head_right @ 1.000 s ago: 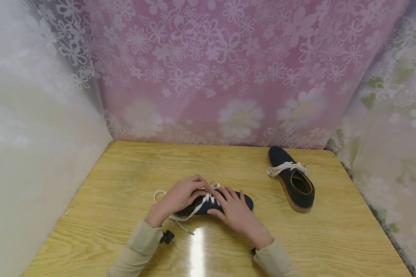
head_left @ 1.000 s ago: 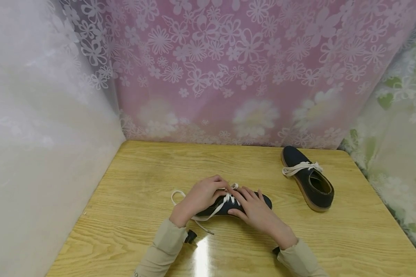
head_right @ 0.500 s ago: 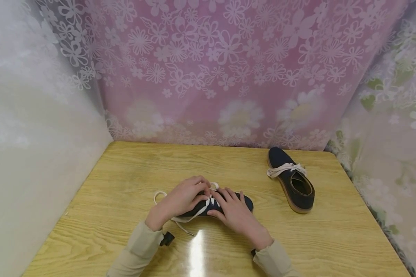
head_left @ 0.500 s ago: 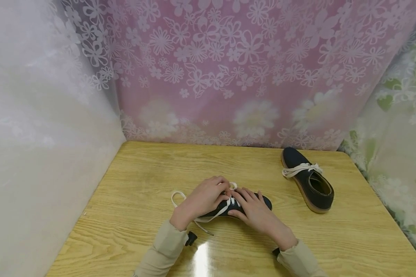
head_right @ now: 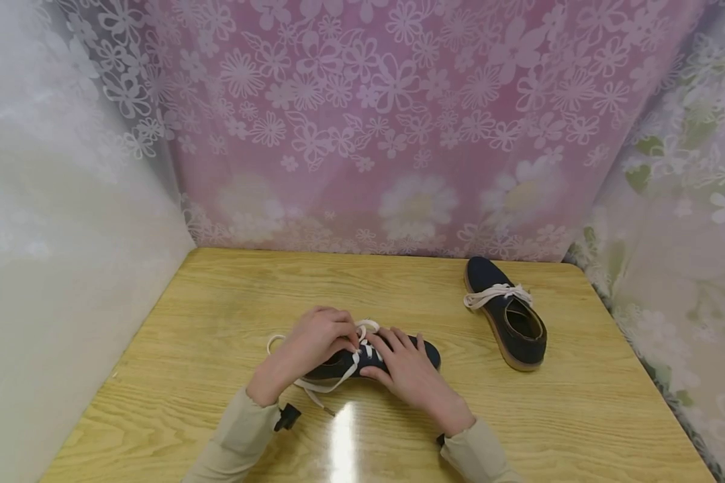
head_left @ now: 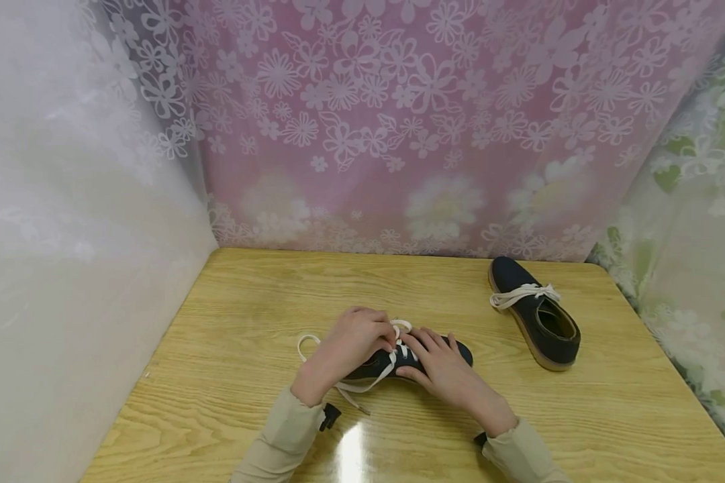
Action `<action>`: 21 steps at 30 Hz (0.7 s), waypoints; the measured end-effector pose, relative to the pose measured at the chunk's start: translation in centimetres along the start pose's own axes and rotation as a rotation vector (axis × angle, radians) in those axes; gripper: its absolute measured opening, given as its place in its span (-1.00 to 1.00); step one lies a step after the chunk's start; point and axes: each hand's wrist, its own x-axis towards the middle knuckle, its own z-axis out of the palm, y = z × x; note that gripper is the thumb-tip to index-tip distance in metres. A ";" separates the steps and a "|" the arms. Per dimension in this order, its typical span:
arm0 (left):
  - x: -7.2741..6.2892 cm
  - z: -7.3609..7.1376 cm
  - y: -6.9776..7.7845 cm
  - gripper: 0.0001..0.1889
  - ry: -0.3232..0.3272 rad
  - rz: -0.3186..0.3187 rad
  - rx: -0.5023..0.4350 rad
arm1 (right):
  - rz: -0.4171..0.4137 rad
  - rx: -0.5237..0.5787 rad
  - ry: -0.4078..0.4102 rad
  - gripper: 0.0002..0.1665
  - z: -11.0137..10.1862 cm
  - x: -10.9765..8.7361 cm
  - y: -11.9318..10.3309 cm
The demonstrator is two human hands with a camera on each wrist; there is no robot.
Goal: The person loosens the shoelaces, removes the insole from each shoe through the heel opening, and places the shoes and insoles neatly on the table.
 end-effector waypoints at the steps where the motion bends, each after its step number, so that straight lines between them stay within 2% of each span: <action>1: 0.0 0.0 -0.1 -0.95 0.009 0.003 0.004 | 0.000 0.000 -0.001 -0.18 0.0 0.0 0.0; 7: -0.2 0.0 -0.1 -0.94 0.038 0.022 0.013 | -0.003 0.005 -0.007 -0.18 0.0 0.0 -0.1; 13: -0.1 -0.1 0.6 -0.90 -0.014 0.007 0.028 | 0.005 0.008 0.002 -0.19 0.0 0.0 0.1; 16: -0.1 -0.1 0.7 -0.90 -0.039 -0.009 0.002 | 0.001 0.006 0.006 -0.19 0.0 0.0 0.1; 21: -0.1 0.0 0.6 -0.94 -0.032 -0.008 -0.074 | -0.008 0.009 0.016 -0.21 0.0 0.0 0.0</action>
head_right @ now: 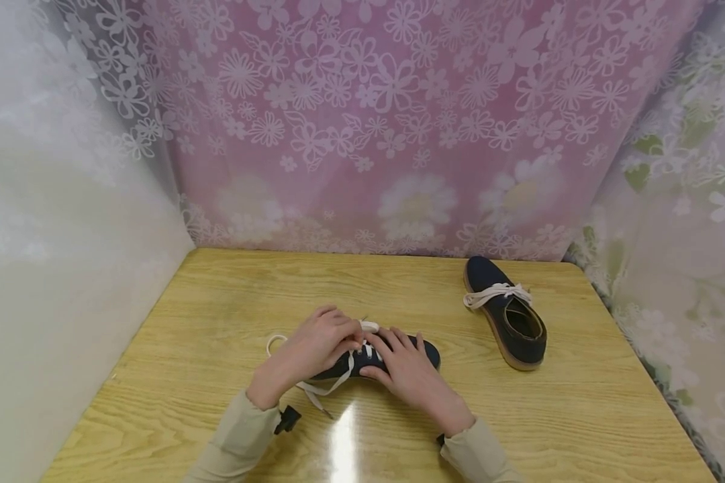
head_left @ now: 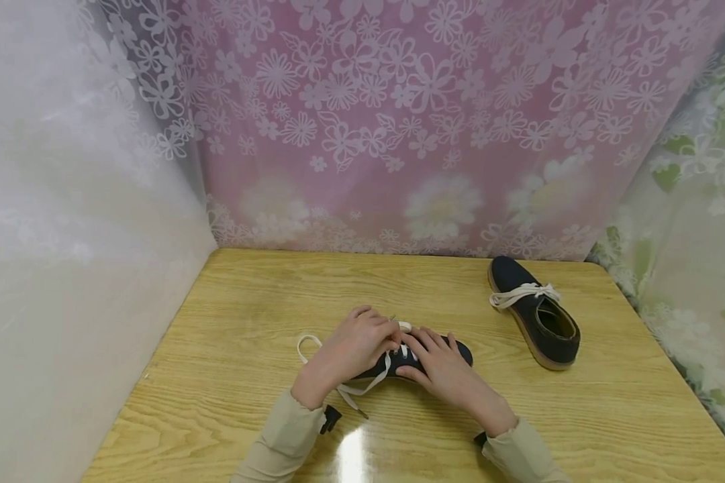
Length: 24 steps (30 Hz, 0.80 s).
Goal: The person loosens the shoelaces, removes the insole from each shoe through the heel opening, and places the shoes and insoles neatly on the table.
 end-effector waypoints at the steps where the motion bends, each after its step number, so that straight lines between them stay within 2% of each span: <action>1: 0.0 0.0 -0.1 -0.94 0.003 0.002 -0.030 | 0.000 0.004 0.002 -0.22 0.0 0.0 0.0; 6: 0.0 0.0 -0.5 -0.90 -0.013 -0.011 -0.225 | -0.001 0.012 0.011 -0.21 0.0 0.0 0.0; 11: 0.0 -0.2 -0.6 -0.87 -0.029 -0.025 -0.336 | 0.007 0.011 0.001 -0.20 0.0 0.0 -0.1; 14: 0.0 -0.5 -0.6 -0.86 -0.015 -0.077 -0.342 | 0.006 0.007 -0.003 -0.20 0.0 0.0 0.0; 20: -0.3 -1.1 -1.1 -0.88 0.063 -0.200 -0.186 | -0.004 -0.005 0.004 -0.20 -0.1 0.2 0.0; 22: -0.5 -1.0 -1.2 -0.85 0.039 -0.214 -0.152 | -0.001 -0.005 0.001 -0.20 -0.1 0.2 0.0; 24: -0.6 -0.6 -1.4 -0.82 -0.034 -0.217 -0.147 | 0.003 -0.002 -0.003 -0.20 0.0 0.2 0.0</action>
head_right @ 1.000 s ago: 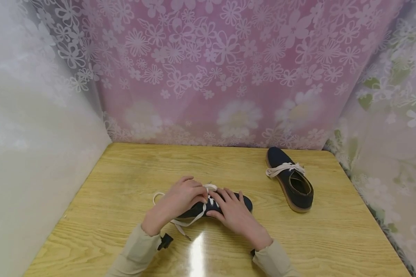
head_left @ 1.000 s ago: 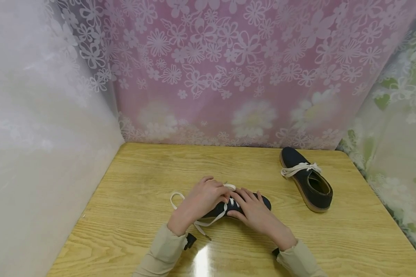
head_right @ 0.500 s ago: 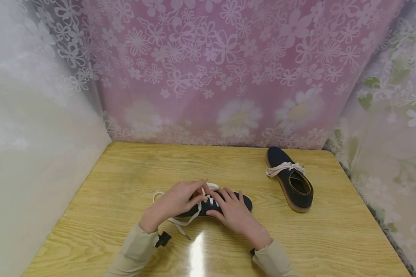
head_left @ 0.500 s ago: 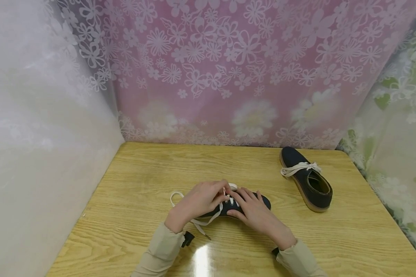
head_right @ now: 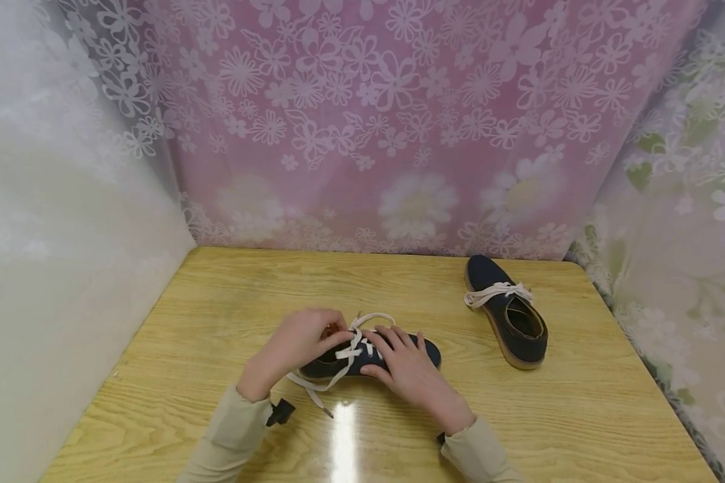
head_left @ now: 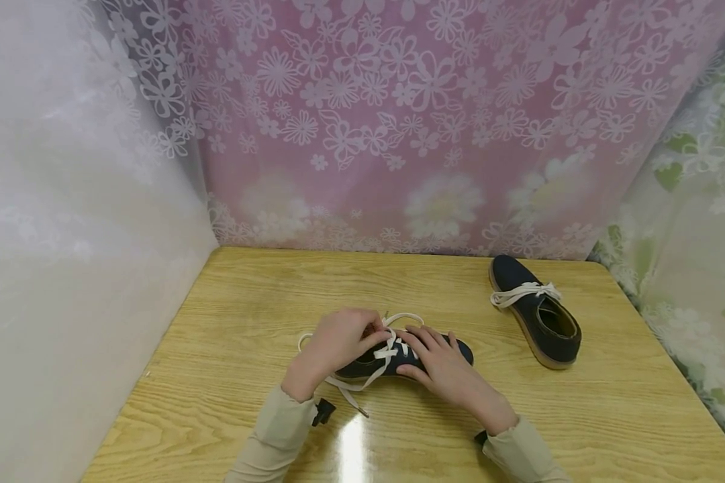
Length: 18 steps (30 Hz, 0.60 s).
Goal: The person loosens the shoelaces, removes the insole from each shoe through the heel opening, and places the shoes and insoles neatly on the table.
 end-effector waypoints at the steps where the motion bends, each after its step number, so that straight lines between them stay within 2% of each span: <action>1: 0.0 0.2 0.0 -0.81 -0.047 -0.002 0.004 | 0.000 0.002 0.000 -0.20 0.0 0.0 0.0; 4: 0.0 0.8 -0.1 -0.82 -0.161 0.009 0.007 | 0.000 0.005 0.001 -0.20 0.0 0.0 0.0; 5: 0.1 0.9 0.0 -0.83 -0.176 0.013 0.004 | -0.001 0.004 0.001 -0.21 0.1 0.0 0.0; 7: 0.1 1.0 0.1 -0.84 -0.158 0.018 -0.005 | -0.007 0.001 0.004 -0.21 0.1 0.0 0.0; 10: 0.3 0.9 0.2 -0.85 -0.027 0.015 0.003 | -0.008 -0.002 0.004 -0.21 0.1 0.0 0.0; 15: 0.4 0.3 0.3 -0.84 0.285 0.017 -0.001 | -0.015 -0.003 0.015 -0.21 0.1 -0.1 0.1; 18: 0.5 -0.1 0.3 -0.87 0.402 0.019 -0.035 | -0.026 -0.002 0.028 -0.21 0.1 -0.1 0.2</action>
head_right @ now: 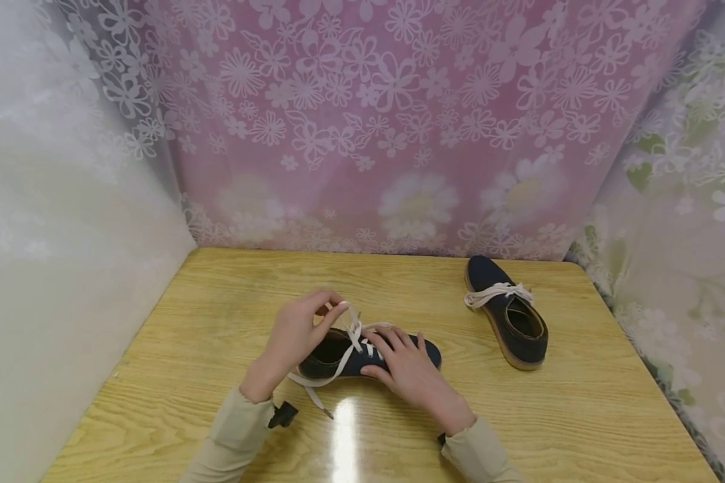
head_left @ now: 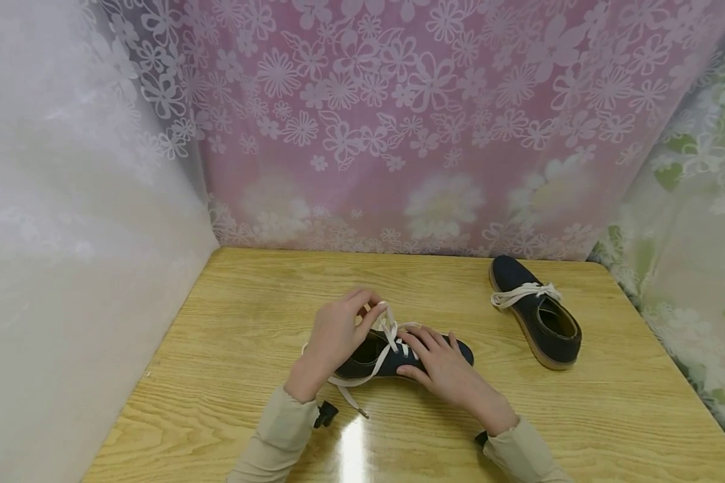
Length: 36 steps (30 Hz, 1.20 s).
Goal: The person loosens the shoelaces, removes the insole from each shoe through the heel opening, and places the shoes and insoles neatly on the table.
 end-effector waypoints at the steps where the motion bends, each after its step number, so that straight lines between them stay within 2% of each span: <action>1: 0.0 -0.1 0.0 -0.88 0.015 -0.005 -0.012 | -0.002 0.002 0.002 -0.21 0.0 0.0 0.0; 3: 0.1 -0.1 0.0 -0.91 0.015 -0.025 -0.029 | 0.000 0.004 0.002 -0.21 0.0 0.0 0.1; 6: 0.0 -0.1 -0.1 -0.87 -0.026 -0.056 -0.013 | 0.002 0.003 -0.003 -0.21 0.1 0.1 0.1; 10: -0.2 0.1 -0.3 -0.72 -0.140 -0.067 0.065 | 0.002 -0.002 -0.013 -0.20 0.1 0.1 0.1; 12: -0.4 0.2 -0.4 -0.65 -0.219 -0.050 0.105 | -0.001 -0.004 -0.012 -0.19 0.1 0.1 0.1; 15: -0.5 0.5 -0.3 -0.65 -0.310 -0.015 0.113 | -0.010 -0.005 -0.007 -0.20 0.1 0.1 0.1; 17: -0.6 0.8 -0.3 -0.71 -0.337 0.001 0.095 | -0.011 -0.007 -0.006 -0.21 0.1 0.1 0.0; 20: -0.6 1.2 -0.2 -0.79 -0.326 0.011 0.056 | -0.010 -0.007 -0.009 -0.22 0.0 0.1 0.0; 23: -0.6 1.5 -0.2 -0.85 -0.280 0.021 0.029 | -0.011 -0.010 -0.008 -0.22 0.0 0.1 0.0; 25: -0.6 1.4 -0.2 -0.88 -0.220 0.031 0.032 | -0.014 -0.012 -0.006 -0.22 0.1 0.1 0.0; 29: -0.2 0.9 -0.1 -0.87 -0.026 0.047 0.027 | -0.005 -0.015 -0.010 -0.23 0.1 0.1 -0.1; 33: 0.2 0.0 -0.1 -0.86 0.185 0.064 -0.059 | 0.007 -0.014 -0.016 -0.22 0.1 0.1 0.0; 36: 0.4 -0.8 -0.3 -0.89 0.287 0.058 -0.115 | 0.010 -0.009 -0.017 -0.21 0.1 0.1 0.1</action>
